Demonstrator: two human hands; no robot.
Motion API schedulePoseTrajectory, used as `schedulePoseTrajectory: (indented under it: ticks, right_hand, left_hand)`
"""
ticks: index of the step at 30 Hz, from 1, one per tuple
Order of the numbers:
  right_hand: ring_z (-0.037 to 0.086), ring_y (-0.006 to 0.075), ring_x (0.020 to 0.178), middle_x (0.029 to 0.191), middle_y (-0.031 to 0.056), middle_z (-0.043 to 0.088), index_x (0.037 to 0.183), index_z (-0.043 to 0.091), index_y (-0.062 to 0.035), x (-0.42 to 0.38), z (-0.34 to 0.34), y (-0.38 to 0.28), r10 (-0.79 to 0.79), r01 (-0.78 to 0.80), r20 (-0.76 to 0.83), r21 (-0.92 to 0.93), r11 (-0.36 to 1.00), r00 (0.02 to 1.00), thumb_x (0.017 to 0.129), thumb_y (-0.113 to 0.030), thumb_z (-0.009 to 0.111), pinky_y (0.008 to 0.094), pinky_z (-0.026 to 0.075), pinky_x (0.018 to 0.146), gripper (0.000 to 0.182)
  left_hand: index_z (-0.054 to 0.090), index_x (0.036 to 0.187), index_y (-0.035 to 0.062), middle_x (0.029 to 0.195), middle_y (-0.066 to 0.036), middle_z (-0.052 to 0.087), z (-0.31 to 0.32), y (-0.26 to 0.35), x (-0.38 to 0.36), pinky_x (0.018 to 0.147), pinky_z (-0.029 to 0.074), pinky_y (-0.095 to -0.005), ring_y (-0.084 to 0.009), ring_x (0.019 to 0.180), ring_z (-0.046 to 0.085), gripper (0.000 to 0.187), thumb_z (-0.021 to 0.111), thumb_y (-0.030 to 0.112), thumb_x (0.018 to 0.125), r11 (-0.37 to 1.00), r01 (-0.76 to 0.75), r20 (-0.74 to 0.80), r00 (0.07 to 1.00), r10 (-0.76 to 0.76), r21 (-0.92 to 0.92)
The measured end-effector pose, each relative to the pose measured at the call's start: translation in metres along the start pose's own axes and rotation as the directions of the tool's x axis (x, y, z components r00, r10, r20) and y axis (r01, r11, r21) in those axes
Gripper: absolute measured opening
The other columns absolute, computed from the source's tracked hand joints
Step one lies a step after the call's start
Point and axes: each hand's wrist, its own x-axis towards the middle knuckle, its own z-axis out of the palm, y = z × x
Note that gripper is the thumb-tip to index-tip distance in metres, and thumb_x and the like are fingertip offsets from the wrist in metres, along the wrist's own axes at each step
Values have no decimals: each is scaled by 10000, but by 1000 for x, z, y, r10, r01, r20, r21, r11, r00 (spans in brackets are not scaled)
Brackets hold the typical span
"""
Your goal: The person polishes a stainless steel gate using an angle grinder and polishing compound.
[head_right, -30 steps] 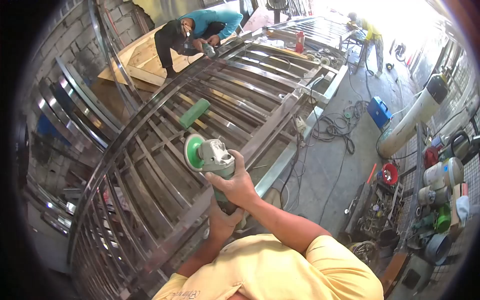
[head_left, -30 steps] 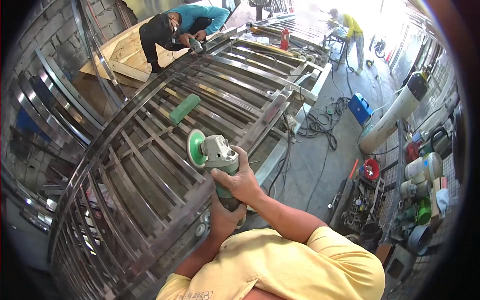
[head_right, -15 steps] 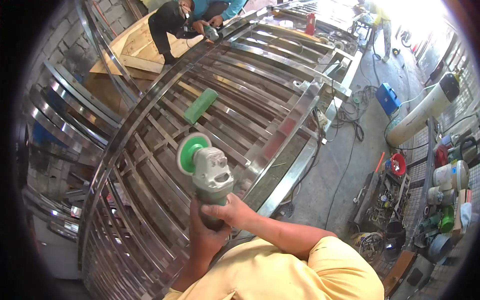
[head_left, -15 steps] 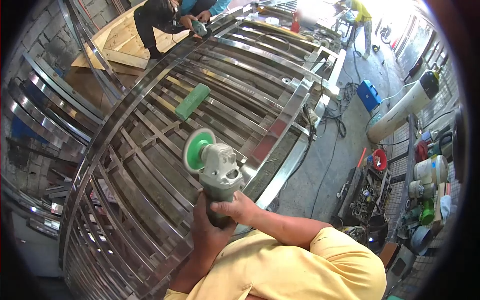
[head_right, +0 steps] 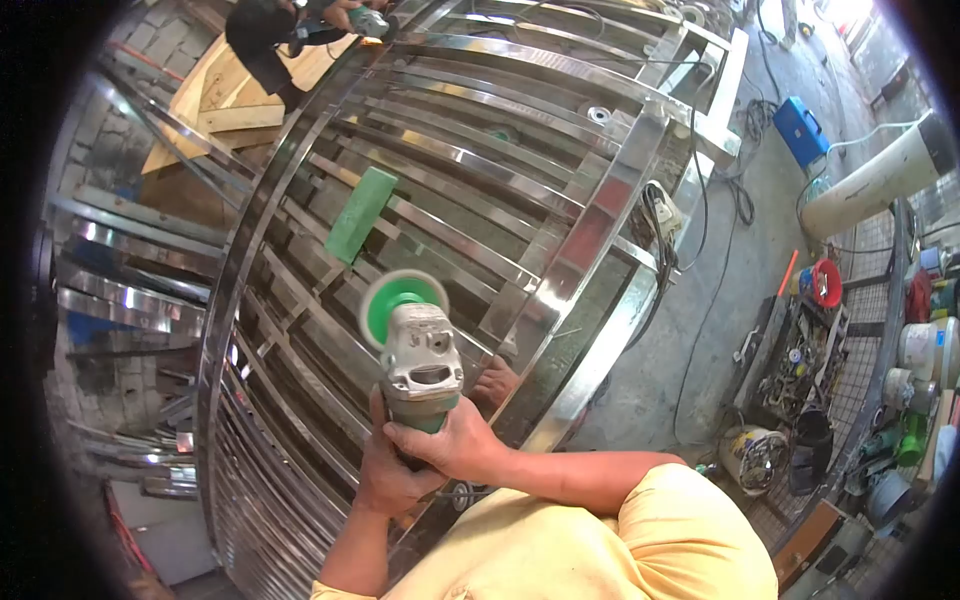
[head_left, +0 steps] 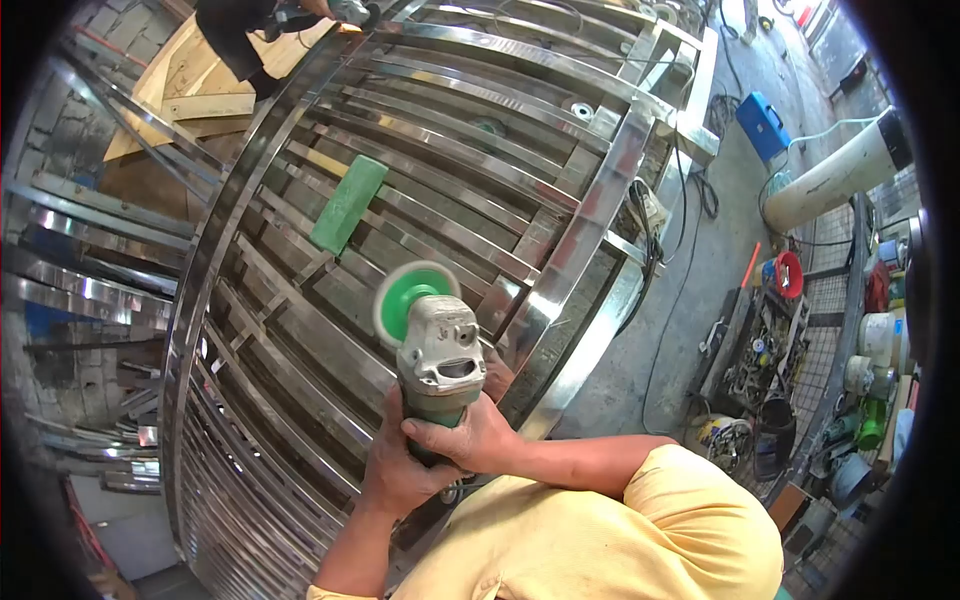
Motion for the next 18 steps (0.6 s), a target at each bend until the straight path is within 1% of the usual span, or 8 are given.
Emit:
schedulePoseTrajectory:
  ticks: [3,4,7,8,12,15,16,18]
  right_hand:
    - [620,171,1096,1207,83,689,1315,620,-14,3,-5,14,57,-42,-120,123,991,991,913,-365,794,357,492,993,561]
    - [630,170,1072,1173,81,703,1292,634,-12,5,-7,18,61,-32,-178,162,986,982,918,-343,785,359,495,988,522]
    - [634,186,1091,1185,97,699,1308,623,-5,10,-16,25,69,-7,-269,224,975,961,948,-376,759,367,489,1003,535]
    - [631,192,1105,1199,100,694,1317,616,-3,11,-19,25,83,-13,-280,244,970,956,951,-392,755,372,489,1006,552]
    - [592,223,1201,1322,141,628,1413,530,4,15,-31,38,185,-103,-249,311,945,951,955,-445,745,385,474,1039,678]
    - [573,227,1234,1362,158,598,1452,487,5,20,-37,37,175,-93,-252,306,947,952,953,-446,747,382,465,1054,721]
    - [566,227,1244,1374,163,589,1463,474,6,21,-38,34,167,-90,-253,290,953,953,953,-446,747,380,463,1059,734]
    - [573,226,1235,1360,157,598,1465,476,3,24,-45,31,167,-83,-242,321,943,956,947,-446,755,380,467,1056,740]
  left_hand:
    - [100,1662,124,1354,-241,626,0,14,28,967,552,-483,-466,1194,646,1302,919,227,655,999,32,76,997,-34,20]
    - [44,1679,221,1293,-237,664,1,9,39,945,562,-469,-451,1152,674,1318,894,206,671,997,-65,89,994,61,51]
    - [24,1677,314,1285,-239,669,2,-1,68,957,554,-449,-425,1147,684,1325,867,169,665,998,26,250,968,-10,-61]
    - [5,1668,381,1276,-236,676,1,0,78,967,545,-433,-401,1132,696,1321,840,154,670,994,71,307,951,-44,-77]
    - [-11,1667,371,1283,-244,675,-17,18,115,990,531,-432,-419,1137,692,1280,806,189,698,988,84,499,856,-137,127]
    - [-24,1675,335,1386,-184,643,-21,20,131,1018,522,-398,-354,1201,675,1316,772,95,654,990,38,553,827,-106,133]
    - [-34,1674,335,1407,-191,630,-21,17,136,1030,516,-410,-374,1218,666,1334,773,90,641,994,-23,563,825,-40,104]
    - [-68,1662,363,1359,-230,642,-18,23,146,1003,530,-429,-412,1166,680,1321,771,139,666,994,-11,586,808,-54,107]
